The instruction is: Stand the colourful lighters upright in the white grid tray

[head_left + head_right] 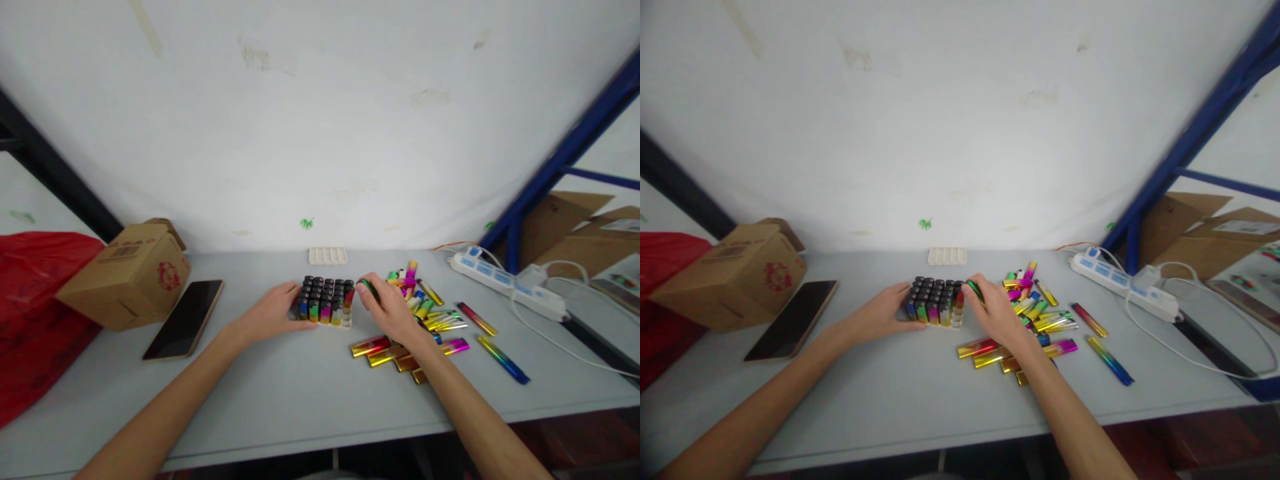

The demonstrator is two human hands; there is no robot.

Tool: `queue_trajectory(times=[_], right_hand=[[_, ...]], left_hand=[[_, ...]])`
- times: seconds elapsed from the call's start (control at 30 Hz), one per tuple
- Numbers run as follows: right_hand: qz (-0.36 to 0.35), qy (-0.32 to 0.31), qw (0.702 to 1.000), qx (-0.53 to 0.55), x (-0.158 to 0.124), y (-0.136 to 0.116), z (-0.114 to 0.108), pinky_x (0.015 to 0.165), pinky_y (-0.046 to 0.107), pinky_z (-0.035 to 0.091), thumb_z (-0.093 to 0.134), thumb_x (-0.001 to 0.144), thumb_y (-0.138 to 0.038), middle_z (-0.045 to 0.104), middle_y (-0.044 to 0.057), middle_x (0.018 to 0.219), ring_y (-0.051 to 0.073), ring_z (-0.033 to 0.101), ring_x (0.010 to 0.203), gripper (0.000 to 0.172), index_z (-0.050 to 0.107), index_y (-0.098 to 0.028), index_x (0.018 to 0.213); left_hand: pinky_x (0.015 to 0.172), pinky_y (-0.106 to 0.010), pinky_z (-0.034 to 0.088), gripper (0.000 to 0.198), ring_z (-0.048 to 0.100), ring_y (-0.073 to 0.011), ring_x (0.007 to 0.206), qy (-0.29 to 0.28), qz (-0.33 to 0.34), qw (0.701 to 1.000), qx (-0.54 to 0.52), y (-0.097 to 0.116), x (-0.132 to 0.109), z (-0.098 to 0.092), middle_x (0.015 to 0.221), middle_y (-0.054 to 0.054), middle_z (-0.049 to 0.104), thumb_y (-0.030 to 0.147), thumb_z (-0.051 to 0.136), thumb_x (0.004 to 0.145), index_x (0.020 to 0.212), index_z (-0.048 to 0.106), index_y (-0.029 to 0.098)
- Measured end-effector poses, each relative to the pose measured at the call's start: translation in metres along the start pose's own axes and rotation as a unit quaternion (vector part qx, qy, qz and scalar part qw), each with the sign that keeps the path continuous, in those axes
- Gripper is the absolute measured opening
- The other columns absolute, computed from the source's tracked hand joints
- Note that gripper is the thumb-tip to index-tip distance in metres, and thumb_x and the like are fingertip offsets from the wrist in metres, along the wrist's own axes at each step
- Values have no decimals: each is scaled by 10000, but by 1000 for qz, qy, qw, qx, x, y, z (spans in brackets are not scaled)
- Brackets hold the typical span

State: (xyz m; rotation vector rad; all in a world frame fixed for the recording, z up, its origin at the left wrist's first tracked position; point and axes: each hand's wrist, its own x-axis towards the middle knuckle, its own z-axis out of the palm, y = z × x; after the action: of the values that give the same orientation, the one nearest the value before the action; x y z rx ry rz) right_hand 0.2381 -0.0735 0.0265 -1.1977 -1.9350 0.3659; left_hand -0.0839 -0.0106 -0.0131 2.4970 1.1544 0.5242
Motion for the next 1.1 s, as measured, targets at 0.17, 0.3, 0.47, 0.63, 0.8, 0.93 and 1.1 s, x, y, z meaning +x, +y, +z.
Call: queue_trajectory(times=[0.17,0.3,0.47,0.63,0.8,0.93,1.1], right_hand=[[-71,-10,997,2,1,2,-3,823,344,551,572,1205,-505,737,65,902,233,705,842,408,689,-245,912],[-48,-30,998,-15,0,6,-1,729,327,515,628,1184,-502,724,35,791,210,679,714,395,718,-238,905],[-30,-30,999,-5,-1,12,0,716,318,528,689,1157,-506,784,33,775,212,710,679,319,805,-222,1068],[-41,-90,995,3,-1,21,-5,705,313,519,666,1175,-566,840,62,870,213,729,711,401,837,-224,1055],[-19,-101,993,-50,0,26,-2,683,299,444,724,1140,-622,813,41,796,199,695,675,450,824,-237,930],[17,-105,990,-97,0,24,2,632,297,339,748,1095,-709,704,6,626,173,609,578,609,701,-239,713],[52,-16,989,-137,5,52,-21,760,339,483,541,1209,-596,773,55,757,226,697,698,556,742,-236,836]], left_hand=[[1160,-502,606,704,753,-399,1290,-14,-5,1000,-8,2,0,-2,1377,-139,813,801,892,875,1325,776,272],[1130,-504,619,690,759,-409,1277,-23,-13,1000,-8,7,0,-6,1372,-145,811,801,891,875,1291,778,263],[1136,-498,612,674,760,-395,1275,-18,-3,1000,-8,8,0,-6,1361,-141,814,793,884,892,1297,772,265],[1166,-507,598,707,751,-399,1291,-19,1,1000,-12,6,1,-4,1366,-141,812,800,896,876,1324,770,269],[1167,-517,600,707,747,-410,1295,-22,-10,1000,-9,5,1,-3,1366,-149,809,818,887,870,1304,774,271],[1158,-538,605,700,747,-423,1283,-23,-16,1000,-7,7,2,-4,1347,-150,811,821,885,863,1279,779,268],[1115,-540,624,659,766,-422,1224,-23,-28,999,-6,9,3,-6,1303,-151,815,804,887,857,1219,784,263]])
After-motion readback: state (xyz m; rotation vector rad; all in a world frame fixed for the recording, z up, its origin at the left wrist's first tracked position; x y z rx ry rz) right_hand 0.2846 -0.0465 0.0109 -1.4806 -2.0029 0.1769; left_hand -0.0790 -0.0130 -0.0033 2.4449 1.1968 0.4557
